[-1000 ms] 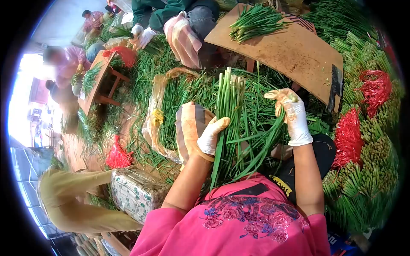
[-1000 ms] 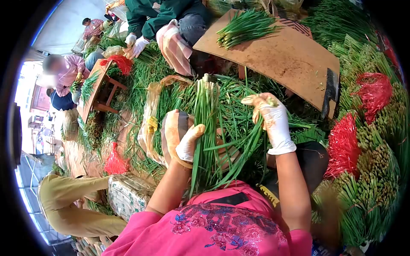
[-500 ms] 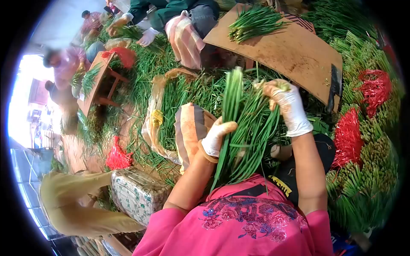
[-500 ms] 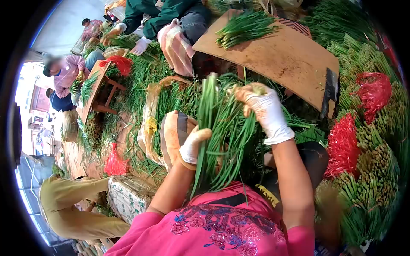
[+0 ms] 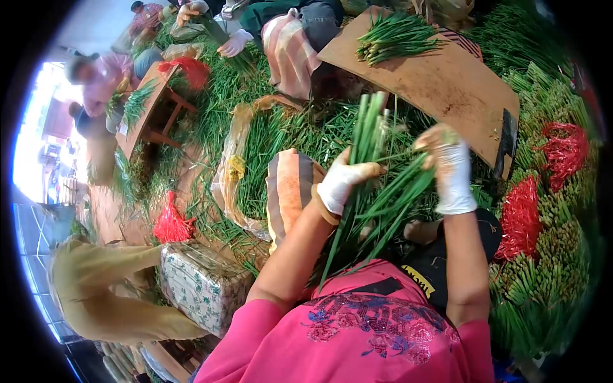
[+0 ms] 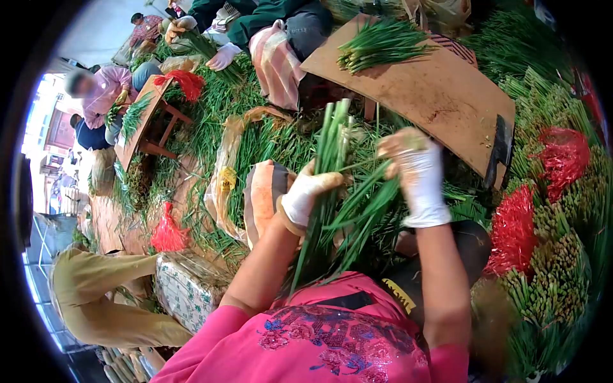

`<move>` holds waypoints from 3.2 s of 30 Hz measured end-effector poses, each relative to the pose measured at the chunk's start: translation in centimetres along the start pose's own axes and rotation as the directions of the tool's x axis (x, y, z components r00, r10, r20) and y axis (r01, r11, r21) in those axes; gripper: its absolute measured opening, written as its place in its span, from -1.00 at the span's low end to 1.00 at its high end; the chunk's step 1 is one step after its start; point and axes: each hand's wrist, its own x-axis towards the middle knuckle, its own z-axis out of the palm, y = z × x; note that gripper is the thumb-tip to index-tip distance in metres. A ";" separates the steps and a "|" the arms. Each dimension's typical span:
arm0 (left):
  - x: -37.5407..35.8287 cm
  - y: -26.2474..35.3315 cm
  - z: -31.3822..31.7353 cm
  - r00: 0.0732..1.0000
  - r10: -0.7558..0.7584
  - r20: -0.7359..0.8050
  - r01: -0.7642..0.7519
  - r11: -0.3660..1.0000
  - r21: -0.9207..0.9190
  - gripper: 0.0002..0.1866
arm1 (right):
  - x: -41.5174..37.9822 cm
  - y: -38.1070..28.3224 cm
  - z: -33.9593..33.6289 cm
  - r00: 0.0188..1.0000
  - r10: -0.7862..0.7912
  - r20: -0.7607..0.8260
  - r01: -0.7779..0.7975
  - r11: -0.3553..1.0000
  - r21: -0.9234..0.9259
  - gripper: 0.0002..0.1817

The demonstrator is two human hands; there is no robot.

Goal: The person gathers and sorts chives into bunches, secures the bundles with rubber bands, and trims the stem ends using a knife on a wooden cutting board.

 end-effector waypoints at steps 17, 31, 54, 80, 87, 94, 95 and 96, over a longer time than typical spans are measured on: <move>-2.2 2.6 1.5 0.975 -0.018 0.221 0.110 0.906 -0.410 -0.43 | 1.0 -1.0 -4.7 0.998 0.058 -0.003 -0.058 0.984 -0.169 -0.84; -4.6 2.4 0.8 0.969 -0.157 0.192 0.214 0.921 -0.325 -0.38 | 2.4 -4.2 -6.0 0.985 0.173 0.022 -0.086 0.590 -0.803 -0.57; -6.1 1.0 -1.0 0.956 -0.090 0.280 0.197 0.904 -0.379 -0.21 | 4.0 -6.2 -14.4 0.917 -0.212 -0.338 0.156 0.970 -0.186 -0.59; -4.6 -2.1 1.7 0.773 -0.390 0.500 0.278 0.917 0.287 -0.34 | 3.5 -6.6 -8.8 0.978 -0.041 -0.205 0.040 0.999 -0.007 -0.68; -5.4 -2.9 1.6 0.757 -0.404 0.513 0.276 0.910 0.310 -0.38 | 2.6 -3.7 -10.1 0.983 0.138 0.119 -0.162 0.961 0.223 -0.70; -7.0 0.0 -1.4 0.820 -0.278 0.501 0.344 0.938 -0.041 -0.35 | 4.6 -12.7 -16.9 0.795 -0.450 -0.408 0.288 0.871 -0.399 -0.63; -8.1 1.3 0.0 0.917 -0.212 0.338 0.281 0.945 -0.169 -0.30 | 4.5 -13.2 -16.7 0.775 -0.549 -0.312 0.339 0.779 -0.527 -0.63; -7.9 1.4 -0.5 0.924 -0.197 0.329 0.275 0.938 -0.210 -0.29 | 4.0 -13.5 -16.3 0.746 -0.634 -0.203 0.389 0.663 -0.639 -0.63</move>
